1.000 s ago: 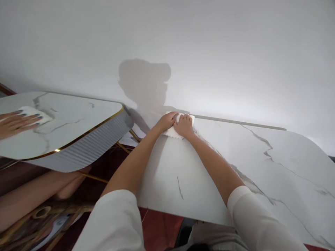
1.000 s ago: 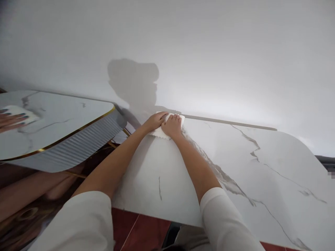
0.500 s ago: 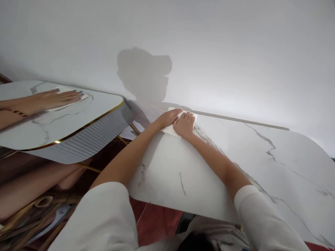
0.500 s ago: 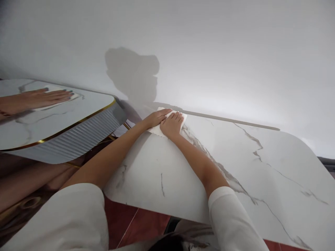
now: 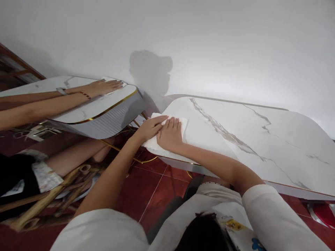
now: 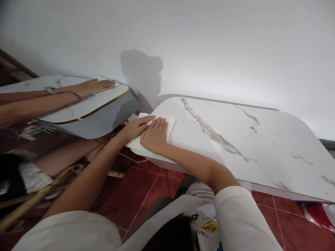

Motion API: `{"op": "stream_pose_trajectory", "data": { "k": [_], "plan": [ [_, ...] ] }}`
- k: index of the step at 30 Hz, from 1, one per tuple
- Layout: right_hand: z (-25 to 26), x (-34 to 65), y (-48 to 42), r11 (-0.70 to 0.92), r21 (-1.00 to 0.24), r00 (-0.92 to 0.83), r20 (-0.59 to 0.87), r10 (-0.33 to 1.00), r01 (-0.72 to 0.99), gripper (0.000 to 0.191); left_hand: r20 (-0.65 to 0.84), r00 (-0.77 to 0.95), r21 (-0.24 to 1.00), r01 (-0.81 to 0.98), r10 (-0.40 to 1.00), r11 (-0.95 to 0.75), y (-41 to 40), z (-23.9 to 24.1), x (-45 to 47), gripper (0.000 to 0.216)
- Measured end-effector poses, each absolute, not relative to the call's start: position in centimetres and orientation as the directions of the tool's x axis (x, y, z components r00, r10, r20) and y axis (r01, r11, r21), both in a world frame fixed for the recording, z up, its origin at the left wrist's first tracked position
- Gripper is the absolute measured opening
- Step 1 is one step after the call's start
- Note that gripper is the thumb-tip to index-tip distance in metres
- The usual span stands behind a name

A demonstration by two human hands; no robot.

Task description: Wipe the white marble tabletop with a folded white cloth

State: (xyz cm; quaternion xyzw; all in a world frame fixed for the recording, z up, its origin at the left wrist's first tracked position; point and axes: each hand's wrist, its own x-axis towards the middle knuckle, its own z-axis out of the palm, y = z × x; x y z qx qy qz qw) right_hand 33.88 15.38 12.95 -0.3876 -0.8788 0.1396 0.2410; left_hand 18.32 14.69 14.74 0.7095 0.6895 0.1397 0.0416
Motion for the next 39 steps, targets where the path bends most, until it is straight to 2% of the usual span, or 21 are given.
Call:
{"op": "stream_pose_trajectory", "data": {
  "k": [6,13,18,25,31,39],
  "plan": [
    [12.9,37.7,10.4,0.712,-0.440,-0.623,0.354,0.698,0.548,0.066,0.204,-0.050,0.234,0.972,0.978,0.001,8.5,14.6,22.2,0.067],
    [12.3,42.1,10.6,0.686,-0.453,-0.640,0.279,0.716,0.569,0.061,0.175,0.006,0.182,0.983,0.985,-0.038,9.2,14.1,27.0,0.061],
    [12.2,43.0,14.5,0.633,-0.471,-0.634,0.183,0.751,0.614,0.063,0.158,0.017,0.191,0.981,0.987,-0.047,13.1,13.9,28.7,0.059],
    [11.5,40.9,23.5,0.575,-0.525,-0.616,0.116,0.779,0.628,0.064,0.228,0.006,0.317,0.945,0.974,-0.080,21.7,13.3,27.0,0.054],
    [10.8,38.5,30.1,0.564,-0.528,-0.572,0.170,0.803,0.635,0.062,0.285,0.048,0.396,0.904,0.957,-0.163,28.4,12.8,24.6,0.048],
    [10.3,36.2,36.9,0.547,-0.528,-0.551,0.168,0.818,0.650,0.063,0.264,-0.041,0.391,0.918,0.964,-0.068,36.1,11.6,21.9,0.047]
  ]
}}
